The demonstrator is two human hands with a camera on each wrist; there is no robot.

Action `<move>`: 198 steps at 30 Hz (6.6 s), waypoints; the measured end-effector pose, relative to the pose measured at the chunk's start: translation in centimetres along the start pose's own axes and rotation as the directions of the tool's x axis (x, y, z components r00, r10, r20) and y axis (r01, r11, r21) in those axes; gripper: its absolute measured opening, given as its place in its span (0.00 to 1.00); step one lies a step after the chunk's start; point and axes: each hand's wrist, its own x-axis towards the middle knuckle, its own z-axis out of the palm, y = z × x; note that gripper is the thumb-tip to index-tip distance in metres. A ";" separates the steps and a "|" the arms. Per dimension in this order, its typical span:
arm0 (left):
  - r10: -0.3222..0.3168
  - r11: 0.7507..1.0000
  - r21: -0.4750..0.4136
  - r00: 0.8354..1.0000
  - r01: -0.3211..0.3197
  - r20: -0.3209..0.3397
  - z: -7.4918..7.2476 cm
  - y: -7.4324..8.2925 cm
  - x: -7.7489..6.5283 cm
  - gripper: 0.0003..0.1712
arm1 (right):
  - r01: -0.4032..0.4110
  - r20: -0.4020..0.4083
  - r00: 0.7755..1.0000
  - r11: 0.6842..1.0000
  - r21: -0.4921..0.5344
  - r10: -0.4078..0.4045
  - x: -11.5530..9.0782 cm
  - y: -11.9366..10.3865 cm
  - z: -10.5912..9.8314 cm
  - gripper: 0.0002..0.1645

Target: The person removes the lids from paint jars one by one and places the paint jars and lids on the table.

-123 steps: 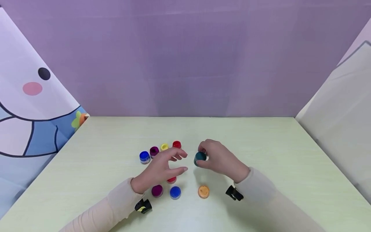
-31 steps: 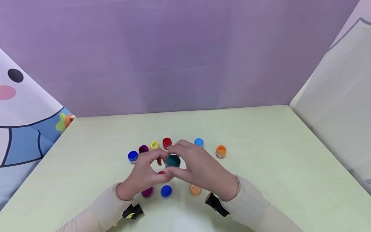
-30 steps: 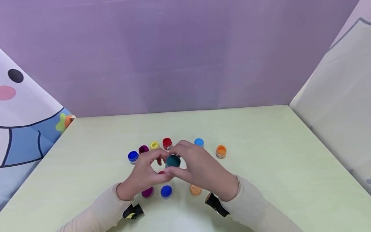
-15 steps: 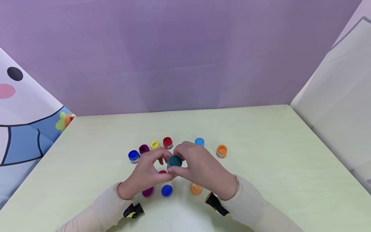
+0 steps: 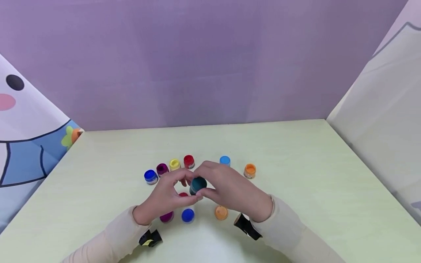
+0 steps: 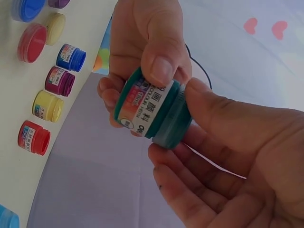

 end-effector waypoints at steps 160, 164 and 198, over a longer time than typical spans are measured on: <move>-0.058 0.997 0.062 0.997 0.055 0.057 0.0 0.9 0.1 0.20 | 0.038 0.048 0.998 0.999 0.014 -0.039 -0.4 0.0 -0.6 0.20; -0.056 0.996 0.079 0.997 0.052 0.049 0.1 0.8 0.0 0.19 | 0.002 -0.026 1.000 1.000 -0.011 -0.002 -0.4 -0.1 -0.5 0.22; -0.075 0.995 0.066 0.996 0.071 0.054 0.0 0.7 0.0 0.21 | 0.144 0.072 0.987 0.989 0.009 -0.145 -0.4 0.0 -0.6 0.21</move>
